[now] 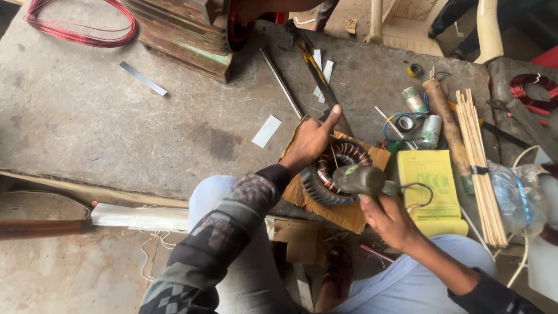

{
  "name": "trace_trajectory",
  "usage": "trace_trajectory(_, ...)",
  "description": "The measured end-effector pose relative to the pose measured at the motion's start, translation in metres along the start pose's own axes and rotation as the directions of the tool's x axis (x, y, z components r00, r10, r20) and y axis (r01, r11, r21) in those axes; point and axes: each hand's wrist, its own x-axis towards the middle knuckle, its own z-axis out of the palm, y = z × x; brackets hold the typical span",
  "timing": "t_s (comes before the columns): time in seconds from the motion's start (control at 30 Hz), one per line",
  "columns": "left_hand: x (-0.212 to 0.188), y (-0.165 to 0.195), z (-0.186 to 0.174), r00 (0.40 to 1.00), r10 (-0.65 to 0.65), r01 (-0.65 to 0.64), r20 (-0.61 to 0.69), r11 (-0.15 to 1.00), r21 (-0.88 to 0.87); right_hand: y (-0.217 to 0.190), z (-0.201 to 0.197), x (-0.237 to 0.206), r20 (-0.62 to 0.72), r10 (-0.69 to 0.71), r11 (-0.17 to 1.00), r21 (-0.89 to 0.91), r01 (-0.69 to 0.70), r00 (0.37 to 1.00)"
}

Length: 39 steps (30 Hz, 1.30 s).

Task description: The person sits on the floor working on a copper-wound motor stator resting on cardboard. They thread white string through the stator slots, pull it tight to bind the coil windings, use a screwdriver to help tuck and tighten the string, and at the end reach for a plastic bag of supplies.

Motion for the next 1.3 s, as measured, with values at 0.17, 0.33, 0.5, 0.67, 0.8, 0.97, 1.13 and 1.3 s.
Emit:
trace_trajectory(0.17,0.003,-0.003,0.001,0.999,0.030,-0.031,-0.017,0.999,-0.009,0.018,0.001,0.007,-0.059,-0.311,0.950,-0.008,0.311,0.949)
trace_trajectory(0.33,0.005,-0.015,0.004,0.999,0.003,-0.005,-0.042,0.999,-0.047,0.023,0.005,0.004,-0.157,0.015,0.986,-0.163,-0.041,0.988)
trace_trajectory(0.5,0.002,0.000,0.001,0.992,0.082,-0.080,-0.100,0.997,0.020,-0.009,0.005,0.020,-0.049,0.176,0.967,-0.179,-0.182,0.983)
trace_trajectory(0.67,-0.081,0.035,0.006,0.886,0.455,-0.406,-0.083,0.851,0.333,-0.053,-0.038,0.020,-0.066,0.366,0.860,0.405,-0.310,0.928)
trace_trajectory(0.8,-0.179,0.016,0.019,0.926,0.372,-0.372,-0.069,0.928,0.015,-0.057,-0.032,0.027,-0.103,0.383,0.865,0.390,-0.317,0.918)
trace_trajectory(0.97,-0.177,-0.004,0.019,0.823,0.481,-0.464,-0.301,0.876,0.130,-0.053,0.006,0.049,-0.087,0.595,0.779,0.306,-0.547,0.799)
trace_trajectory(1.13,-0.170,0.008,0.009,0.919,0.300,-0.338,-0.255,0.934,-0.119,-0.055,-0.009,0.070,-0.079,0.597,0.774,0.318,-0.548,0.798)
trace_trajectory(1.3,-0.172,0.014,-0.003,0.985,0.114,-0.147,-0.128,0.947,-0.286,-0.037,0.003,0.078,-0.429,0.367,0.817,0.573,-0.066,0.825)
